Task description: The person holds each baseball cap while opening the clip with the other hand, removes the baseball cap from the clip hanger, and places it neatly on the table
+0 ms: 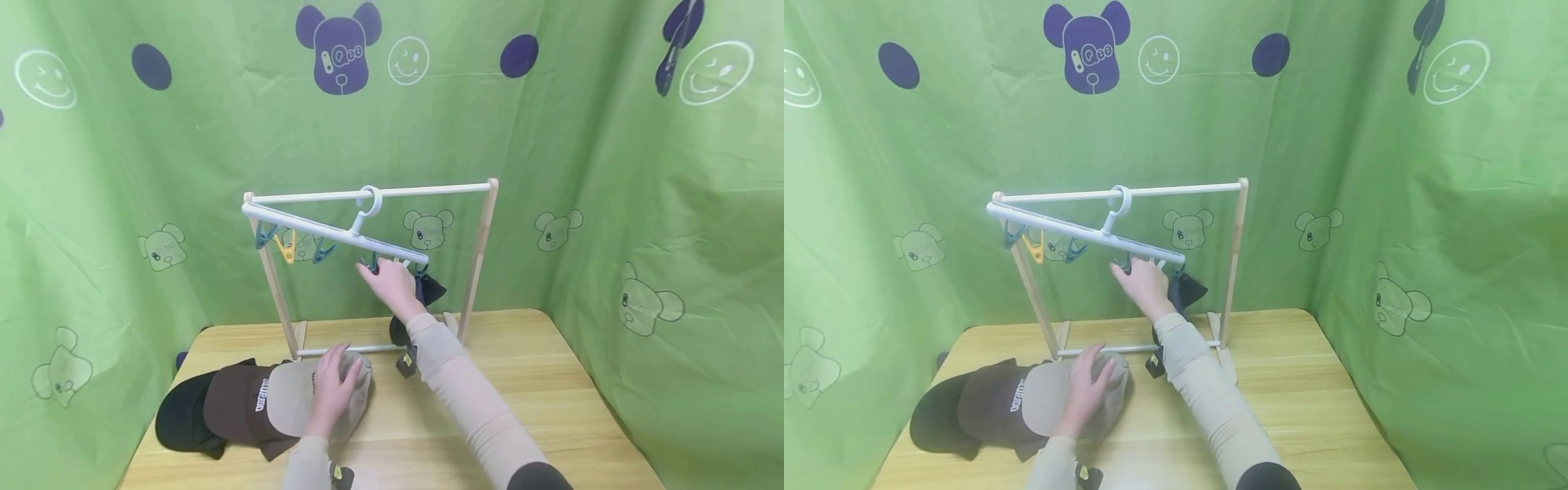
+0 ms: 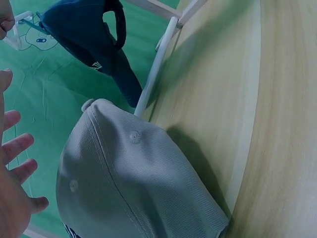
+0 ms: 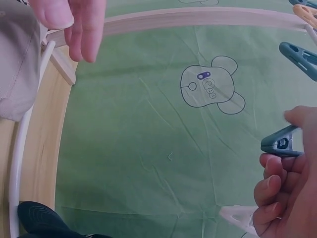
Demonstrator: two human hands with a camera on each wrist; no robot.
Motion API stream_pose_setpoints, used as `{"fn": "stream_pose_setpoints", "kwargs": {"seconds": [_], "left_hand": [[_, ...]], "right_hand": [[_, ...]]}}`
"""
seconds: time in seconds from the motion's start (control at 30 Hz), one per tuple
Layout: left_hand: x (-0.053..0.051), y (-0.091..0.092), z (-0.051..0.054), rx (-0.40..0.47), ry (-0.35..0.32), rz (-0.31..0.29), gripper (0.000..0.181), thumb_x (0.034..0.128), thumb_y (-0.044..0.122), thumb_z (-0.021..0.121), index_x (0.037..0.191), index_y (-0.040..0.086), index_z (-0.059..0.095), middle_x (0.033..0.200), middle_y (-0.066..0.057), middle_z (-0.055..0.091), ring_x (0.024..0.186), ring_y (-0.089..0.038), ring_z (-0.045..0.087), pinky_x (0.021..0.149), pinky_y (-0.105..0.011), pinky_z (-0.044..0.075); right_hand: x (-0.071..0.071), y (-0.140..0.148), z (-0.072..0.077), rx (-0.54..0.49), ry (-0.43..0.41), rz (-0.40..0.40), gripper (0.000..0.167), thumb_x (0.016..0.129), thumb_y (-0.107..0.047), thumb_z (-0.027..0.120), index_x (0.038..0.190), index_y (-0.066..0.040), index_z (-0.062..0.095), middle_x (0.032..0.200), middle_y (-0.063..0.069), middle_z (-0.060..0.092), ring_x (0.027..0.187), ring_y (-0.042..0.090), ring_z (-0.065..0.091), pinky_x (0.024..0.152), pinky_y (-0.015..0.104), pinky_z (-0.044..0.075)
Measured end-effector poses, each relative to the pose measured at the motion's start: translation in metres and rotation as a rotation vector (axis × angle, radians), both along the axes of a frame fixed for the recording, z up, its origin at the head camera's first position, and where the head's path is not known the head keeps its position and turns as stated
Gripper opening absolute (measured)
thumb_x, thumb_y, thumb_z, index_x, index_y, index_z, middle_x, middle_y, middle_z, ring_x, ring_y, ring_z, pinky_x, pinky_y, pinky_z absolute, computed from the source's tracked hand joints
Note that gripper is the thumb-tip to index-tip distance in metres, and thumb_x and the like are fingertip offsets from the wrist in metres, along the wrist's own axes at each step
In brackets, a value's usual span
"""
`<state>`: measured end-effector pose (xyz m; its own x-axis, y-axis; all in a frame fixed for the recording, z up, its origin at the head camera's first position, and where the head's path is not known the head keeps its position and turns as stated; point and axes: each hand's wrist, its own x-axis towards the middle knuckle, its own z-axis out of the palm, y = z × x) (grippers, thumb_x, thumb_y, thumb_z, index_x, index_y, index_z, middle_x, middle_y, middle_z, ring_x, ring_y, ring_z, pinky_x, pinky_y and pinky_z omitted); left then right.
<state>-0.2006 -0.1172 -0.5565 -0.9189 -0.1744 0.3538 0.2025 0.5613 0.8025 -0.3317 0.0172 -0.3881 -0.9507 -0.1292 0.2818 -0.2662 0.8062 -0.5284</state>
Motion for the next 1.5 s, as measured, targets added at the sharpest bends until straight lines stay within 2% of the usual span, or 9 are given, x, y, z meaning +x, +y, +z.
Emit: {"fn": "stream_pose_setpoints", "kwargs": {"seconds": [0.17,0.47,0.73,1.07,1.33,1.5], "left_hand": [[0.000,0.002,0.002,0.001,-0.013,-0.008,0.052,0.0933,0.042,0.061,0.138,0.018,0.052,0.146,-0.011,0.048,0.137,-0.034,0.040,0.115,-0.063,0.025],[-0.001,0.004,0.006,-0.016,-0.016,-0.016,0.052,0.0931,0.041,0.062,0.138,0.018,0.052,0.146,-0.011,0.049,0.136,-0.034,0.042,0.113,-0.063,0.029],[-0.004,0.007,0.013,-0.011,-0.043,-0.028,0.053,0.0931,0.045,0.060,0.140,0.021,0.051,0.148,-0.011,0.046,0.138,-0.033,0.040,0.114,-0.062,0.027],[-0.011,0.014,0.022,0.012,-0.063,-0.055,0.053,0.0931,0.045,0.060,0.140,0.024,0.050,0.150,-0.008,0.045,0.140,-0.029,0.040,0.117,-0.055,0.029],[-0.015,0.021,0.027,0.026,-0.063,-0.077,0.052,0.0937,0.040,0.061,0.141,0.022,0.049,0.151,-0.010,0.043,0.141,-0.032,0.037,0.116,-0.060,0.028],[-0.019,0.026,0.026,0.045,-0.098,-0.071,0.056,0.0930,0.049,0.058,0.143,0.025,0.047,0.153,-0.008,0.041,0.142,-0.030,0.036,0.117,-0.058,0.026]], "right_hand": [[0.003,0.002,-0.004,0.001,0.027,0.018,0.049,0.092,-0.059,0.050,0.068,-0.017,0.050,0.058,-0.002,0.049,0.052,0.016,0.048,0.046,0.028,0.036],[0.005,0.012,-0.006,-0.002,0.034,0.004,0.046,0.092,-0.058,0.051,0.069,-0.018,0.049,0.060,-0.002,0.049,0.054,0.016,0.048,0.048,0.028,0.036],[0.001,0.028,-0.012,-0.001,0.103,-0.005,0.045,0.093,-0.055,0.052,0.069,-0.017,0.050,0.058,-0.003,0.049,0.053,0.016,0.049,0.048,0.028,0.034],[-0.005,0.049,-0.022,-0.028,0.087,-0.030,0.042,0.093,-0.054,0.053,0.069,-0.020,0.048,0.060,-0.004,0.048,0.055,0.017,0.050,0.049,0.028,0.034],[-0.010,0.064,-0.028,-0.044,0.076,-0.082,0.046,0.092,-0.057,0.053,0.068,-0.019,0.046,0.060,-0.002,0.048,0.055,0.019,0.048,0.047,0.030,0.033],[-0.012,0.073,-0.029,-0.044,0.055,-0.110,0.050,0.090,-0.062,0.051,0.071,-0.016,0.050,0.062,-0.001,0.051,0.054,0.019,0.048,0.048,0.029,0.033]]}}
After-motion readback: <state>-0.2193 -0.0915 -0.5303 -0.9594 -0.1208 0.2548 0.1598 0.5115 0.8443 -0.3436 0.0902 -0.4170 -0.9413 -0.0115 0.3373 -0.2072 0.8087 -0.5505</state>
